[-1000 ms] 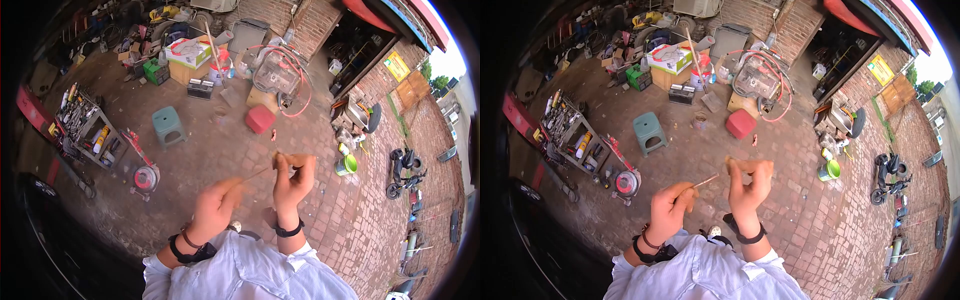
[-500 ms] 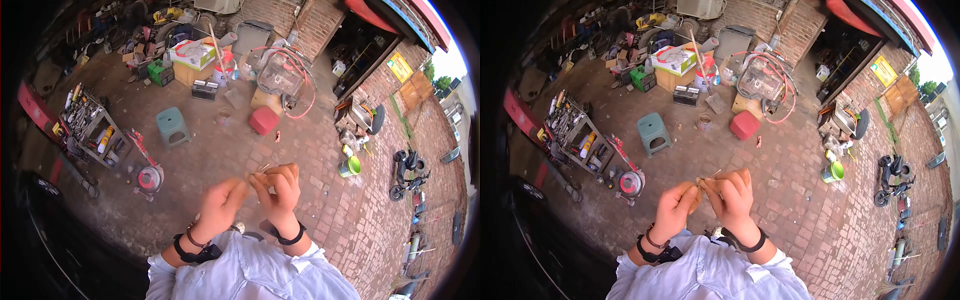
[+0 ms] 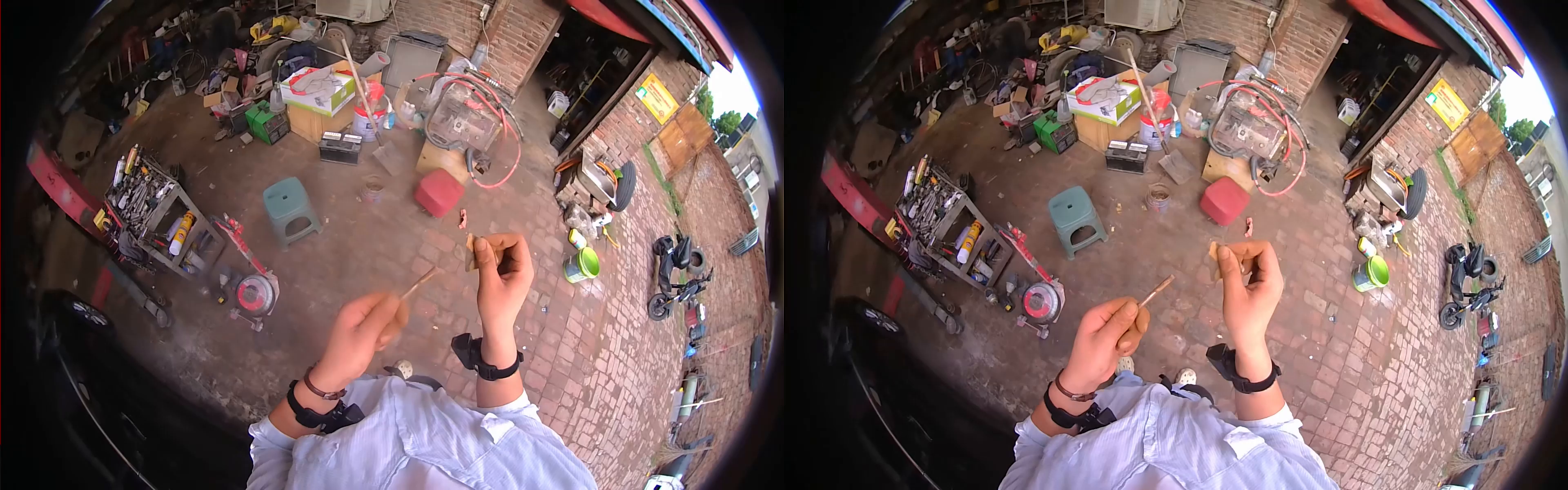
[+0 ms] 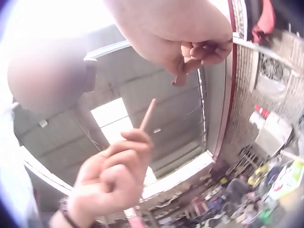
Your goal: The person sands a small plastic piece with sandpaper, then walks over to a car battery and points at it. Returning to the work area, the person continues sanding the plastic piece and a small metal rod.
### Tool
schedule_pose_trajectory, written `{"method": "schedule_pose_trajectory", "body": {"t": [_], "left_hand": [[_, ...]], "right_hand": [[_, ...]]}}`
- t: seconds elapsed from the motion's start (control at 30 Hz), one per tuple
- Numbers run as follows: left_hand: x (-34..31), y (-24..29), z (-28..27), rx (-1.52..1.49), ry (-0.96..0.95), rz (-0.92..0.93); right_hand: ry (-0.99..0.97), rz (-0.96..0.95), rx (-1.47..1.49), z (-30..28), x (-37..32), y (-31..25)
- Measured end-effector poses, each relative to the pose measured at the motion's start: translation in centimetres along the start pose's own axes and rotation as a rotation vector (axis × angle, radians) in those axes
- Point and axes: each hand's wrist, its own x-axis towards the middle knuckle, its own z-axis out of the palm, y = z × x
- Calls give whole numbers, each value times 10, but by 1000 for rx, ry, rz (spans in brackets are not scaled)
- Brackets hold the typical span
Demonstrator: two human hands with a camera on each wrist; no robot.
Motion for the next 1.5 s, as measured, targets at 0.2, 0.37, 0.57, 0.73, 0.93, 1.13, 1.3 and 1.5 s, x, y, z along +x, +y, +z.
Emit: {"method": "schedule_pose_trajectory", "body": {"t": [0.2, 0.37, 0.57, 0.73, 0.93, 1.13, 1.3, 1.5], "left_hand": [[2, 3, 4, -180, -82, -78], [3, 3, 7, -37, -52, -31], [5, -3, 11, 328, 59, 156], [5, -2, 15, 534, 81, 253], [3, -2, 15, 348, 29, 91], [2, -6, 11, 336, 4, 129], [-3, -4, 12, 340, -13, 81], [-6, -1, 10, 211, -21, 27]], "right_hand": [[-336, 279, 205, 0, -29, -28], [-334, 355, 303, -2, -30, -32], [-348, 452, 426, -4, -27, -23], [-347, 477, 545, -4, -27, -14], [-372, 482, 532, -7, -27, -12], [-380, 545, 490, -8, -27, -20], [-461, 509, 672, -11, -31, -4], [-456, 583, 550, -10, -30, -27]]}}
